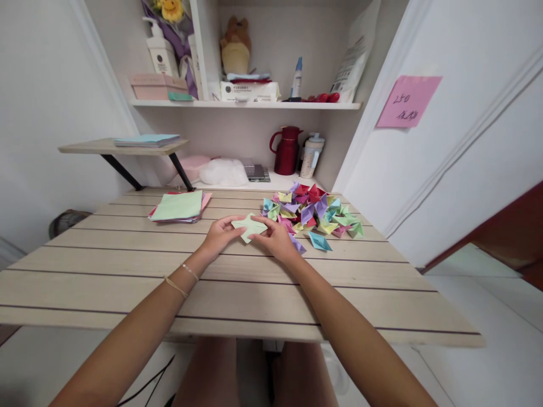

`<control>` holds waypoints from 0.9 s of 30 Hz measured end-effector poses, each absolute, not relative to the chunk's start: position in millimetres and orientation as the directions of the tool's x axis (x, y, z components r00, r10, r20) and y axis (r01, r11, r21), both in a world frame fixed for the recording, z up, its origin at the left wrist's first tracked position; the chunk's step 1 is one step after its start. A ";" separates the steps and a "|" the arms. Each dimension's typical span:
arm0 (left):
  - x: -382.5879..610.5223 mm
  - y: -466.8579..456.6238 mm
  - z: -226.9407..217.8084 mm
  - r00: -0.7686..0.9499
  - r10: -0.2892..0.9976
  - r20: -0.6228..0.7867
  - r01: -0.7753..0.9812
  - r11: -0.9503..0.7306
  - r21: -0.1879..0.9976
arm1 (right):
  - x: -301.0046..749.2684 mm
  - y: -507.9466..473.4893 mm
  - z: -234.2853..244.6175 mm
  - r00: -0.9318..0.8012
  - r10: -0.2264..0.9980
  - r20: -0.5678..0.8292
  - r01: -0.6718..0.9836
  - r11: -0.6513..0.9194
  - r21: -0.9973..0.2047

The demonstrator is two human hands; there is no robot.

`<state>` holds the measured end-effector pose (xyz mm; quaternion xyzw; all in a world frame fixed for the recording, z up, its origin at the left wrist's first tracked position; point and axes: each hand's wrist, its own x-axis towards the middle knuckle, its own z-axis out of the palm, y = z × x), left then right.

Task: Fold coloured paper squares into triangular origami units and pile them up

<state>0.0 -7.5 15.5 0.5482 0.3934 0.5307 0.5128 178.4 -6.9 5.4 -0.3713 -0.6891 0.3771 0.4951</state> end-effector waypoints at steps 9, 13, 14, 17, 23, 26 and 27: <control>-3.2 -2.0 9.9 0.058 0.961 0.270 0.170 -0.276 0.946 | 181.9 -7.8 9.5 -0.148 0.855 0.496 0.345 0.515 -0.785; -3.0 -3.4 13.8 0.083 0.952 0.295 0.219 -0.307 0.926 | 183.2 -8.8 10.0 -0.120 0.878 0.464 0.297 0.478 -0.827; -2.9 -3.9 14.8 0.106 0.952 0.288 0.225 -0.305 0.926 | 183.2 -9.1 9.7 -0.126 0.893 0.432 0.260 0.450 -0.854; -2.1 -4.8 16.1 0.182 0.953 0.243 0.216 -0.280 0.935 | 181.7 -9.5 8.8 -0.174 0.925 0.339 0.135 0.364 -0.922; 0.2 -5.6 11.1 0.300 0.943 0.142 0.098 -0.179 0.979 | 178.0 -7.2 7.2 -0.191 0.942 0.276 0.091 0.297 -0.951; 1.0 -7.8 9.4 0.365 0.925 0.105 0.083 -0.144 0.986 | 178.6 -5.2 5.3 -0.165 0.953 0.255 0.137 0.279 -0.951; 1.2 -8.4 9.2 0.380 0.920 0.094 0.080 -0.133 0.988 | 178.8 -4.6 4.6 -0.162 0.953 0.255 0.141 0.278 -0.950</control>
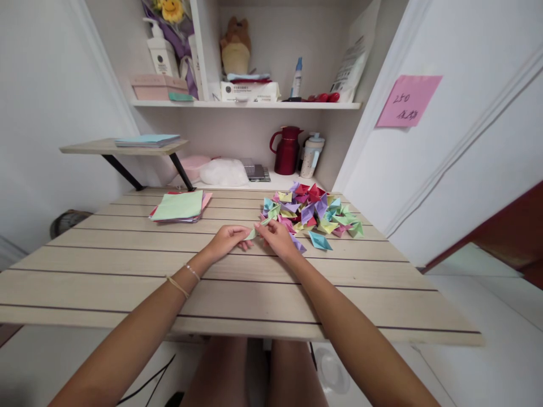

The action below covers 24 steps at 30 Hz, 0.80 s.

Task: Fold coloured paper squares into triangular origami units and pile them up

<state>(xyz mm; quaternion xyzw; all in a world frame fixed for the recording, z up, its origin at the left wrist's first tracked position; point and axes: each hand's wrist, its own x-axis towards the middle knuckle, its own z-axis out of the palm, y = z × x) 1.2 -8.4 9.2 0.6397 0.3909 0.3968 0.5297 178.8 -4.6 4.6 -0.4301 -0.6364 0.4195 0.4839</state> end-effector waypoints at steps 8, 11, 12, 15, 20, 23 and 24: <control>1.2 -6.6 7.0 0.394 0.913 0.104 0.078 -0.146 0.986 | 178.6 -4.6 3.7 -0.196 0.937 0.288 0.137 0.317 -0.938; 1.4 -8.5 6.6 0.366 0.913 0.179 0.144 -0.246 0.959 | 180.3 -6.0 4.8 -0.195 0.920 0.341 0.241 0.382 -0.892; 1.6 -9.9 6.8 0.355 0.911 0.209 0.188 -0.288 0.939 | 180.9 -6.7 5.2 -0.203 0.910 0.362 0.289 0.409 -0.866; 2.5 -14.8 8.3 0.347 0.899 0.268 0.309 -0.379 0.872 | 182.2 -8.8 6.5 -0.244 0.885 0.397 0.406 0.465 -0.786; 3.7 -19.0 10.7 0.364 0.890 0.274 0.351 -0.403 0.845 | 181.8 -8.7 5.6 -0.221 0.886 0.408 0.453 0.464 -0.761; 3.8 -18.3 10.8 0.357 0.890 0.283 0.390 -0.417 0.821 | 181.2 -8.3 5.3 -0.210 0.887 0.412 0.456 0.462 -0.761; 3.6 -17.8 10.4 0.349 0.891 0.291 0.408 -0.425 0.808 | 180.9 -8.7 5.6 -0.219 0.883 0.415 0.459 0.468 -0.755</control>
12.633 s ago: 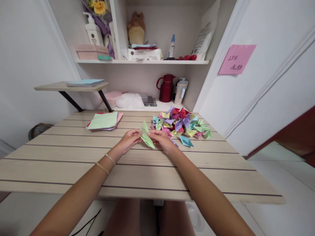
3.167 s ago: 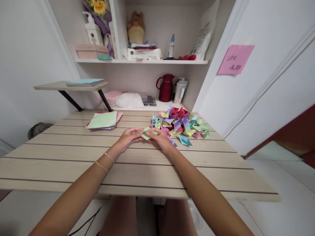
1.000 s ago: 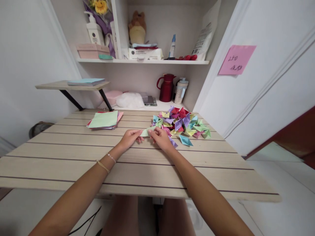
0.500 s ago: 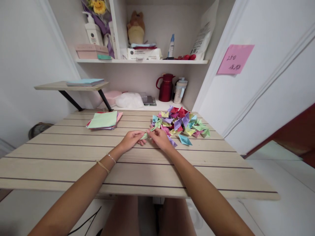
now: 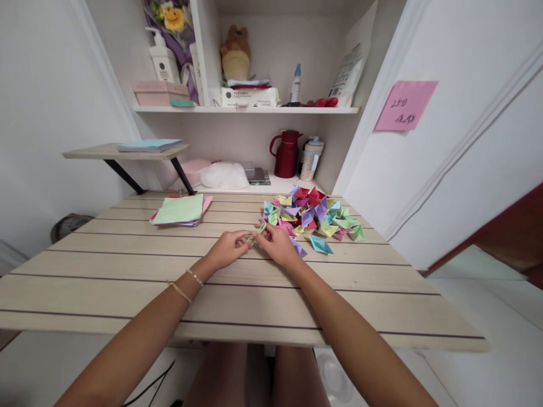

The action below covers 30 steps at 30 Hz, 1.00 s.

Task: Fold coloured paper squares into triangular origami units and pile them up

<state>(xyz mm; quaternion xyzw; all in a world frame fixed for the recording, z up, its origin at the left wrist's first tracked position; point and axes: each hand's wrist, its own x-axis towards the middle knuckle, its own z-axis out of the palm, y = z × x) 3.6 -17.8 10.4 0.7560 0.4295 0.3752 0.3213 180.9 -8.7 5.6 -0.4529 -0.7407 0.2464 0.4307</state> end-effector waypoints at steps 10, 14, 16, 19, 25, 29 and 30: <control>1.5 -16.4 7.2 0.277 0.905 0.322 0.538 -0.424 0.728 | 176.4 -16.6 8.7 -0.331 0.853 0.404 0.556 0.522 -0.647; 3.2 -19.6 9.8 0.310 0.895 0.320 0.530 -0.442 0.724 | 174.8 -18.3 9.0 -0.274 0.874 0.403 0.658 0.475 -0.584; 3.5 -20.9 10.9 0.319 0.889 0.329 0.538 -0.455 0.709 | 174.0 -19.6 9.8 -0.241 0.883 0.403 0.683 0.449 -0.576; 3.1 -21.7 11.7 0.346 0.865 0.363 0.586 -0.502 0.636 | 172.1 -21.9 11.2 -0.216 0.900 0.378 0.733 0.405 -0.547; 2.7 -21.4 11.6 0.355 0.855 0.379 0.680 -0.514 0.523 | 167.3 -22.9 12.2 -0.213 0.929 0.302 0.787 0.346 -0.511; 2.1 -21.8 13.5 0.284 0.870 0.402 0.697 -0.475 0.537 | 166.4 -24.7 14.4 -0.182 0.940 0.289 0.807 0.311 -0.503; 2.2 -22.1 14.2 0.264 0.875 0.405 0.692 -0.465 0.552 | 166.5 -25.5 14.9 -0.174 0.939 0.298 0.806 0.309 -0.505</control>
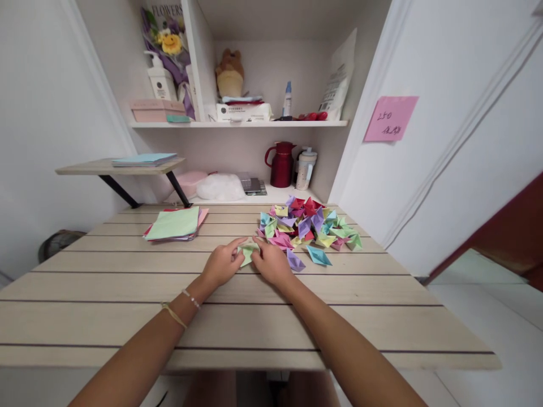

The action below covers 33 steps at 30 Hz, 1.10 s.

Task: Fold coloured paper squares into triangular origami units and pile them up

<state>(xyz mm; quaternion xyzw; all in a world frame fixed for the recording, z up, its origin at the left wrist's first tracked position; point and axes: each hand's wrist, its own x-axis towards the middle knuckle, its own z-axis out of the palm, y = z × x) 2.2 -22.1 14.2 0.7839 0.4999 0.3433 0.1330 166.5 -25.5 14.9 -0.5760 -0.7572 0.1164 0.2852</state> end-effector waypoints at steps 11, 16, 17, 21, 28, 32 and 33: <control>2.7 -12.5 13.1 0.148 0.958 0.247 0.006 -0.251 0.968 | 164.7 -12.7 4.0 -0.213 0.937 0.279 -0.026 0.280 -0.960; 0.3 -10.5 15.6 0.085 0.971 0.222 -0.099 -0.213 0.972 | 165.9 -10.4 6.4 -0.195 0.952 0.237 -0.252 0.185 -0.950; -0.2 -10.3 15.5 0.084 0.974 0.210 -0.107 -0.201 0.974 | 166.6 -10.5 7.2 -0.195 0.953 0.233 -0.260 0.179 -0.949; -3.4 -6.4 12.2 0.085 0.983 0.162 -0.077 -0.156 0.985 | 168.5 -9.5 8.5 -0.170 0.959 0.227 -0.240 0.183 -0.953; -3.5 -2.9 9.0 0.098 0.983 0.157 -0.007 -0.157 0.988 | 169.2 -7.0 4.8 -0.106 0.964 0.245 -0.158 0.227 -0.961; -0.2 -7.3 11.9 0.160 0.979 0.128 -0.008 -0.128 0.992 | 168.7 -7.4 2.6 -0.083 0.954 0.287 -0.185 0.269 -0.945; 0.4 -8.0 12.1 0.179 0.977 0.115 -0.010 -0.115 0.993 | 168.5 -7.4 2.4 -0.090 0.951 0.295 -0.177 0.276 -0.945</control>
